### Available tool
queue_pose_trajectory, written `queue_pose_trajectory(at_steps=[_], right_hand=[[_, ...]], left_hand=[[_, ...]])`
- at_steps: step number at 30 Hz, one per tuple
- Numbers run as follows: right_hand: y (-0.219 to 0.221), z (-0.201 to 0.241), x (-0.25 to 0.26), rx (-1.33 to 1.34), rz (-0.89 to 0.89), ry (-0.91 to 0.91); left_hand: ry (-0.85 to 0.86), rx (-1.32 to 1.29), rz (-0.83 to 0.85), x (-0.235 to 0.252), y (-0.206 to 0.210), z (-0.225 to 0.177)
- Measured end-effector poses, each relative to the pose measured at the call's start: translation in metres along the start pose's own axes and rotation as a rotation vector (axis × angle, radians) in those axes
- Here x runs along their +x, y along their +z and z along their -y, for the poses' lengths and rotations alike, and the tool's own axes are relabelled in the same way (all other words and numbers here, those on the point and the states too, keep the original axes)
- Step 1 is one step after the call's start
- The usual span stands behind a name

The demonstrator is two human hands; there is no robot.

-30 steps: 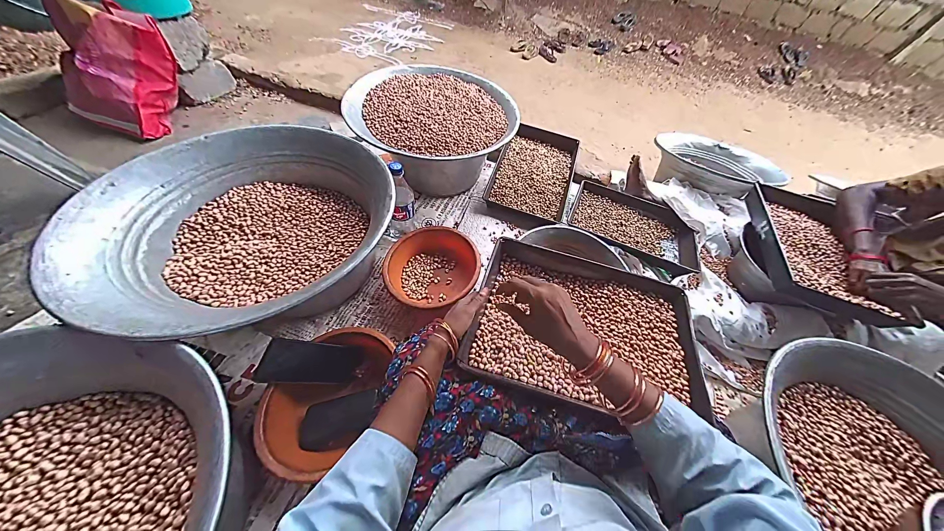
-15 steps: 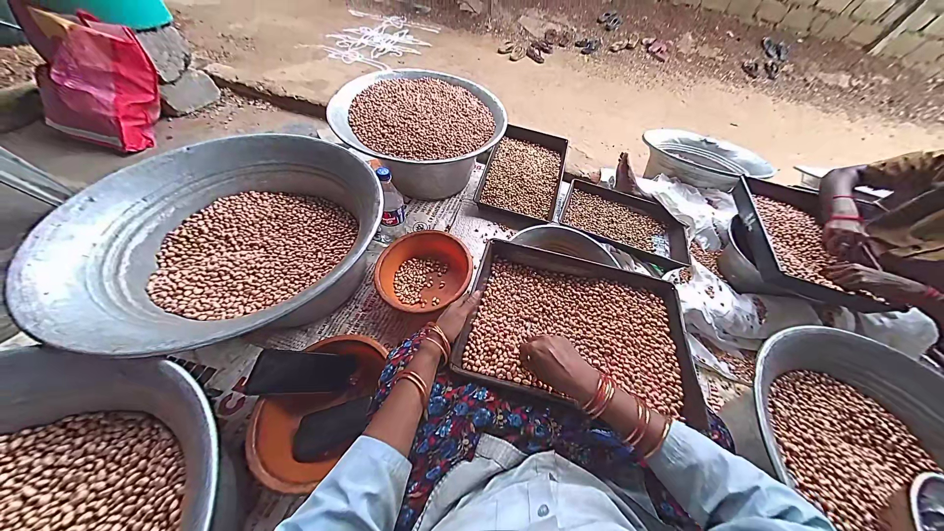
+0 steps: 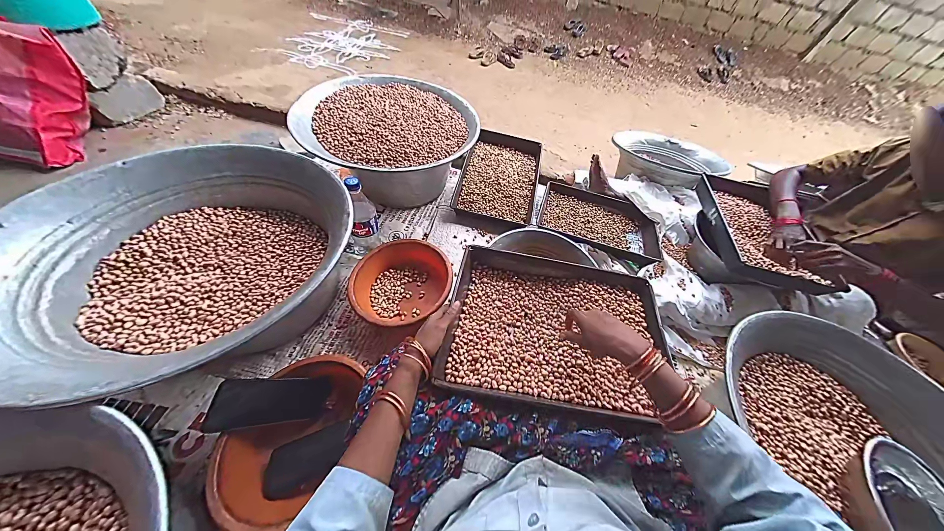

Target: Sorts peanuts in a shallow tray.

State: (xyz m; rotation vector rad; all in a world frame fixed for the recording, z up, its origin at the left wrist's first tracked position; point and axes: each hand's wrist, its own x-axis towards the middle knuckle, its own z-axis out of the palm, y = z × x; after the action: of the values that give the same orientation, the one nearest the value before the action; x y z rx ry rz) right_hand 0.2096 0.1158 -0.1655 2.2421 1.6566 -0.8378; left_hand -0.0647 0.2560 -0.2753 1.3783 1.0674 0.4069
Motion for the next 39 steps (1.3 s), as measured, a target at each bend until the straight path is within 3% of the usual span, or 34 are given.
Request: queue_pose_trajectory(at_steps=[3,6,9,12,14,18,22,28,39], right_hand=[[0.028,-0.002,0.002,0.008,0.156,0.105],[0.053,0.029,0.014,0.089,0.149,-0.008],[0.054,0.04,0.033,0.534,0.029,-0.247],[0.024,0.04,0.036,0.94,-0.091,-0.311],[0.005,0.028,0.033,0.816,-0.264,-0.296],[-0.014,-0.004,0.032,0.201,-0.544,-0.181],[-0.016,-0.014,0.053,0.004,-0.455,-0.073],[0.001,-0.01,0.095,-0.107,-0.426,-0.079],[0.005,0.008,0.097,-0.247,-0.331,-0.055]], left_hand=[[0.01,0.009,0.006,0.001,0.0,-0.001],[-0.002,0.019,0.012,0.0,0.0,-0.001],[0.002,0.008,0.009,-0.001,0.0,-0.001],[0.013,0.005,0.004,0.0,0.0,0.004],[0.017,0.0,0.009,0.001,-0.001,0.004],[0.013,0.007,0.014,0.001,-0.001,0.0],[0.003,0.012,0.018,0.001,-0.001,-0.001],[0.015,0.003,0.019,0.004,-0.002,0.004],[0.026,0.001,0.035,0.01,-0.002,0.008]])
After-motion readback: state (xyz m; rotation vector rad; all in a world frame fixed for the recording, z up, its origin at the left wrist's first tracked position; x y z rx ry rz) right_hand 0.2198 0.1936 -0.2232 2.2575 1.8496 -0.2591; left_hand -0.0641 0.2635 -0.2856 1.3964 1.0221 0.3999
